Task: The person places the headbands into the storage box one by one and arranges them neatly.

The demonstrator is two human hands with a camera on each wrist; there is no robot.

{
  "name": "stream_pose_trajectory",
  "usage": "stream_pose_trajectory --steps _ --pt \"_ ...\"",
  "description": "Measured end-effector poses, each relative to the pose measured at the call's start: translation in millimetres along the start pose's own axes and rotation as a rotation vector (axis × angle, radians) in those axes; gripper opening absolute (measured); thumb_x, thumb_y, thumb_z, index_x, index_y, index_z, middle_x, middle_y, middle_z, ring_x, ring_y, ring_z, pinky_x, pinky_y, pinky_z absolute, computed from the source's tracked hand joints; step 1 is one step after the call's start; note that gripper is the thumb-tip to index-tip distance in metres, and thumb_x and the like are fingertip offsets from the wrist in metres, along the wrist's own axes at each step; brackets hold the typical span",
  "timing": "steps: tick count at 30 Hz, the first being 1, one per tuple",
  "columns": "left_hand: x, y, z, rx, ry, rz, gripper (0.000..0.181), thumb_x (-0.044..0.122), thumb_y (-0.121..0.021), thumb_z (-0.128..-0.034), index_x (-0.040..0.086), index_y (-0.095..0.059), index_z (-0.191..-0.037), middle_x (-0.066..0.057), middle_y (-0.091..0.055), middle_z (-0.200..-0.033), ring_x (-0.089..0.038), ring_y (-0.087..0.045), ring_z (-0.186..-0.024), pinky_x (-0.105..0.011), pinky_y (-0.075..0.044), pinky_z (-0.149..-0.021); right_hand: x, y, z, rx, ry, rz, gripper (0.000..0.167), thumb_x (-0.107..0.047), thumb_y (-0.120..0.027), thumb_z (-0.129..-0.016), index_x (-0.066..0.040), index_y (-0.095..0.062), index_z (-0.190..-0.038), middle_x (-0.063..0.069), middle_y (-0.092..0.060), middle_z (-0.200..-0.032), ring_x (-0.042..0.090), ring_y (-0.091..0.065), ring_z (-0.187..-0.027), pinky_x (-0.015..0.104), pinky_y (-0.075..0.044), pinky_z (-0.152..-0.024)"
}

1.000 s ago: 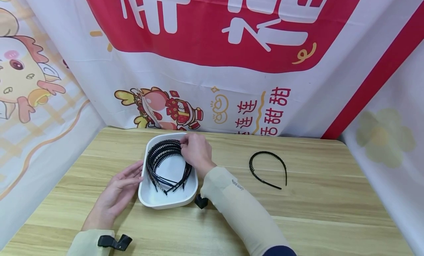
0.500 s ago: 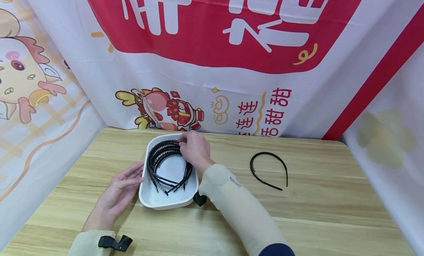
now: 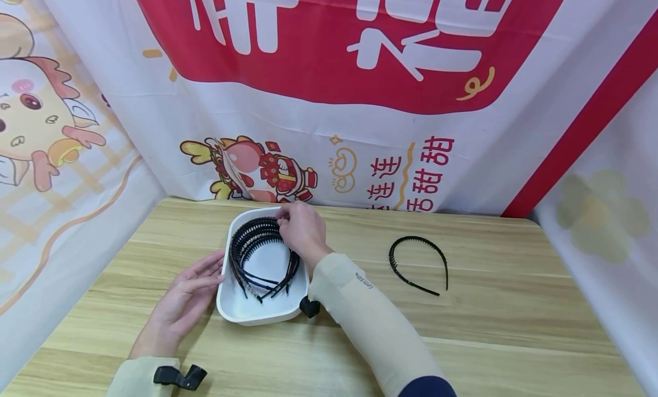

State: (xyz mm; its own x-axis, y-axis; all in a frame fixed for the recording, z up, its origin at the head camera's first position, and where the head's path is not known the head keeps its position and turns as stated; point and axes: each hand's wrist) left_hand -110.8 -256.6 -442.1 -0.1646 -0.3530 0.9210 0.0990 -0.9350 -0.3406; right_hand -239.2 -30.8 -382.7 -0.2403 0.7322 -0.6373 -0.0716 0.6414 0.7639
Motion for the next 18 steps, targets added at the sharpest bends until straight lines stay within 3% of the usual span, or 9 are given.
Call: stream_pose_trajectory --steps 8,18 --pt "-0.8 0.2 -0.1 0.000 -0.002 0.011 0.051 -0.014 -0.057 -0.0970 0.014 -0.062 -0.139 0.007 -0.069 -0.126 -0.009 -0.061 -0.124 -0.021 -0.052 -0.111 -0.2 -1.9 -1.0 0.002 0.021 -0.011 0.017 -0.014 -0.071 -0.102 -0.022 -0.081 -0.113 -0.003 -0.076 -0.118 0.017 -0.065 -0.104 0.036 -0.057 -0.089" --pt "-0.6 -0.6 -0.6 0.004 -0.007 0.017 0.049 -0.015 -0.057 -0.0969 0.016 -0.064 -0.135 0.007 -0.069 -0.125 -0.008 -0.062 -0.122 -0.020 -0.053 -0.110 -0.9 -4.4 -1.7 0.017 0.011 -0.027 0.014 -0.018 -0.073 -0.102 -0.022 -0.082 -0.113 -0.004 -0.078 -0.114 0.016 -0.066 -0.098 0.033 -0.057 -0.083"
Point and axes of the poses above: each hand's wrist, its own z-axis away from the middle knuckle, its own y-axis out of the back of the hand, x = y × z
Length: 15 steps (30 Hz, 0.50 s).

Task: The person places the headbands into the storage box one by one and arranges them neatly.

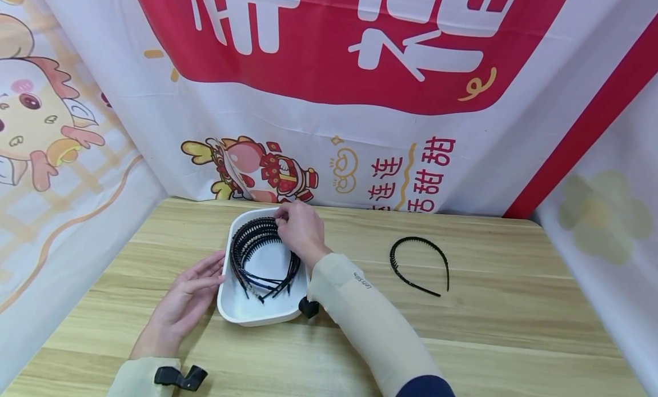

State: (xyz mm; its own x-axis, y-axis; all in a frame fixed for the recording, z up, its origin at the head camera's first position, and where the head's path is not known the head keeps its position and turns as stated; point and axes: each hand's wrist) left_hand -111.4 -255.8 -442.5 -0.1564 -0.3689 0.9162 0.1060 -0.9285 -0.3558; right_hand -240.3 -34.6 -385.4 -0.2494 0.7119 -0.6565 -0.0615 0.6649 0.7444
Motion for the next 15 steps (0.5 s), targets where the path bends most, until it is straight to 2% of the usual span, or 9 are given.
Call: stream_pose_trajectory --steps 8,15 --pt "-0.2 0.6 -0.2 -0.006 -0.002 0.010 0.049 -0.015 -0.056 -0.0967 0.016 -0.065 -0.134 0.007 -0.070 -0.124 -0.008 -0.062 -0.121 -0.020 -0.053 -0.110 2.8 -1.6 -0.5 0.014 0.020 -0.006 0.013 -0.021 -0.073 -0.102 -0.021 -0.082 -0.111 -0.004 -0.076 -0.106 0.015 -0.065 -0.095 0.031 -0.056 -0.079" --pt "0.2 0.5 0.5 -0.004 0.004 0.008 0.050 -0.015 -0.057 -0.0971 0.014 -0.063 -0.137 0.006 -0.069 -0.126 -0.009 -0.061 -0.123 -0.020 -0.053 -0.110 3.8 -2.7 1.0 0.020 0.013 -0.018 0.011 -0.020 -0.073 -0.102 -0.021 -0.081 -0.110 -0.003 -0.077 -0.112 0.017 -0.066 -0.101 0.035 -0.059 -0.088"
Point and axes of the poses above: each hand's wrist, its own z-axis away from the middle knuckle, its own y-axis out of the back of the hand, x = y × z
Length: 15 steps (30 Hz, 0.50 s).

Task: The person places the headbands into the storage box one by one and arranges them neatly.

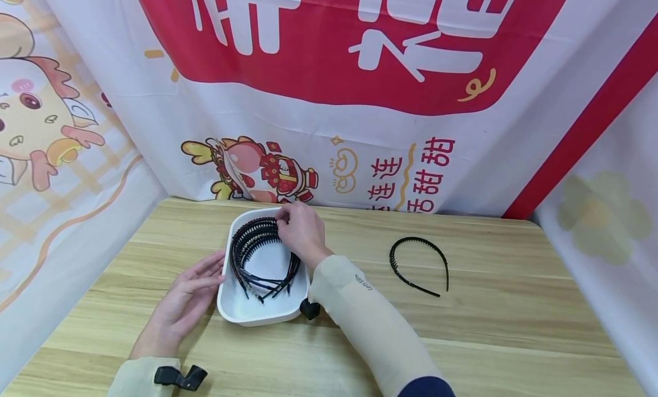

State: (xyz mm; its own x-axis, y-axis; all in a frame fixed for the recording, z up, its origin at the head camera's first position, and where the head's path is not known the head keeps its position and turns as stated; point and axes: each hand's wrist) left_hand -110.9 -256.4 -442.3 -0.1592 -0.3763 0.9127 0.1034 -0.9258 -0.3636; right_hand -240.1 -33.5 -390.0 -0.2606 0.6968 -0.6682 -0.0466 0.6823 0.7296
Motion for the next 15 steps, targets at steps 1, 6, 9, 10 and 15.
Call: stream_pose_trajectory --steps 1,6,9,10,15 --pt "0.0 0.1 0.3 0.001 0.001 0.000 0.050 -0.015 -0.057 -0.0971 0.014 -0.062 -0.138 0.006 -0.069 -0.126 -0.009 -0.061 -0.123 -0.020 -0.053 -0.110 0 0 0.2 0.000 -0.001 -0.001 0.011 -0.019 -0.073 -0.102 -0.021 -0.081 -0.110 -0.003 -0.077 -0.113 0.017 -0.066 -0.102 0.036 -0.059 -0.089" --pt "0.1 -0.1 1.2 0.005 0.001 -0.002 0.050 -0.015 -0.056 -0.0973 0.013 -0.061 -0.139 0.006 -0.068 -0.127 -0.009 -0.061 -0.124 -0.020 -0.052 -0.111 0 0 1.7 -0.001 0.009 -0.016 0.010 -0.019 -0.075 -0.101 -0.021 -0.080 -0.109 -0.002 -0.076 -0.110 0.016 -0.066 -0.097 0.034 -0.059 -0.086" --pt "0.4 -0.3 1.5 0.005 0.005 -0.006 0.054 -0.015 -0.056 -0.0972 0.009 -0.056 -0.146 0.006 -0.068 -0.128 -0.009 -0.061 -0.124 -0.020 -0.052 -0.112 2 3 3.4 0.004 0.015 -0.034 0.010 -0.017 -0.077 -0.099 -0.020 -0.081 -0.107 -0.001 -0.075 -0.106 0.016 -0.065 -0.094 0.033 -0.059 -0.083" --pt "0.6 -0.3 1.7 0.003 0.006 -0.010 0.057 -0.015 -0.056 -0.0972 0.007 -0.052 -0.150 0.007 -0.068 -0.128 -0.009 -0.061 -0.125 -0.020 -0.052 -0.112 2 5 4.3 0.007 0.012 -0.037 0.010 -0.016 -0.078 -0.098 -0.019 -0.081 -0.107 -0.001 -0.075 -0.105 0.016 -0.065 -0.093 0.032 -0.059 -0.082" --pt "1.0 0.3 1.2 -0.003 0.012 -0.020 0.066 -0.014 -0.056 -0.0974 0.000 -0.039 -0.160 0.007 -0.066 -0.130 -0.009 -0.060 -0.127 -0.020 -0.051 -0.113 4 15 8.9 0.002 -0.010 -0.027 0.008 -0.013 -0.081 -0.094 -0.016 -0.080 -0.100 0.000 -0.075 -0.093 0.016 -0.066 -0.085 0.028 -0.060 -0.075"
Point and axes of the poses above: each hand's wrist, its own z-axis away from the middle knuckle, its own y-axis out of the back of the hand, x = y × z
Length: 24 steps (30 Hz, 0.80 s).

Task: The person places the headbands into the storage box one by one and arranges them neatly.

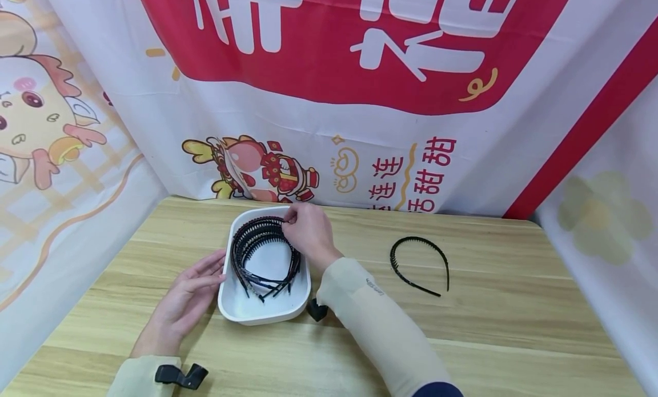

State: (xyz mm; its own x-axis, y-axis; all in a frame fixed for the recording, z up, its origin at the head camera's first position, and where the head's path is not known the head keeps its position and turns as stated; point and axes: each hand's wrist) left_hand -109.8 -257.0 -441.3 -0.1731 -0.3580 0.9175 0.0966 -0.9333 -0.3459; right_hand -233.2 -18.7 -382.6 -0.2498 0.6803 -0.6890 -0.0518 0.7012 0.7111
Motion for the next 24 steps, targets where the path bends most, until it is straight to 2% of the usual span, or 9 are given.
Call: stream_pose_trajectory --steps 4,9,16,21,24 --pt "-0.2 1.0 -0.7 -0.002 0.000 -0.008 0.066 -0.013 -0.056 -0.0977 0.001 -0.039 -0.160 0.007 -0.065 -0.132 -0.009 -0.059 -0.128 -0.020 -0.051 -0.113 1 9 3.7 -0.051 0.004 0.051 0.007 -0.013 -0.084 -0.091 -0.014 -0.077 -0.091 0.001 -0.073 -0.086 0.017 -0.066 -0.077 0.027 -0.058 -0.066" --pt "-0.7 1.7 -0.3 0.003 -0.002 -0.003 0.061 -0.013 -0.056 -0.0979 0.005 -0.047 -0.155 0.007 -0.066 -0.131 -0.009 -0.059 -0.127 -0.020 -0.052 -0.112 1 14 6.2 -0.104 0.004 0.134 0.014 -0.014 -0.087 -0.088 -0.013 -0.074 -0.082 0.002 -0.072 -0.083 0.016 -0.066 -0.075 0.026 -0.056 -0.064" --pt "-1.7 0.5 0.0 -0.004 -0.010 0.004 0.056 -0.014 -0.056 -0.0979 0.008 -0.052 -0.150 0.007 -0.067 -0.129 -0.009 -0.060 -0.126 -0.020 -0.052 -0.112 2 13 7.1 -0.137 -0.034 0.178 0.018 -0.014 -0.088 -0.086 -0.015 -0.071 -0.079 0.001 -0.071 -0.082 0.017 -0.067 -0.077 0.027 -0.059 -0.068" --pt "-1.7 0.4 -0.2 -0.008 -0.010 0.007 0.055 -0.014 -0.055 -0.0981 0.009 -0.054 -0.148 0.007 -0.067 -0.129 -0.009 -0.060 -0.126 -0.021 -0.052 -0.112 2 12 6.2 -0.146 -0.036 0.228 0.013 -0.010 -0.084 -0.087 -0.014 -0.073 -0.081 0.001 -0.071 -0.081 0.017 -0.066 -0.078 0.028 -0.059 -0.069" --pt "-1.3 0.1 0.0 -0.004 -0.005 0.005 0.055 -0.014 -0.055 -0.0980 0.010 -0.055 -0.147 0.008 -0.068 -0.129 -0.008 -0.060 -0.126 -0.020 -0.052 -0.112 1 11 6.2 -0.151 -0.030 0.253 0.011 -0.007 -0.081 -0.086 -0.012 -0.074 -0.080 0.001 -0.070 -0.079 0.017 -0.066 -0.075 0.027 -0.058 -0.066"
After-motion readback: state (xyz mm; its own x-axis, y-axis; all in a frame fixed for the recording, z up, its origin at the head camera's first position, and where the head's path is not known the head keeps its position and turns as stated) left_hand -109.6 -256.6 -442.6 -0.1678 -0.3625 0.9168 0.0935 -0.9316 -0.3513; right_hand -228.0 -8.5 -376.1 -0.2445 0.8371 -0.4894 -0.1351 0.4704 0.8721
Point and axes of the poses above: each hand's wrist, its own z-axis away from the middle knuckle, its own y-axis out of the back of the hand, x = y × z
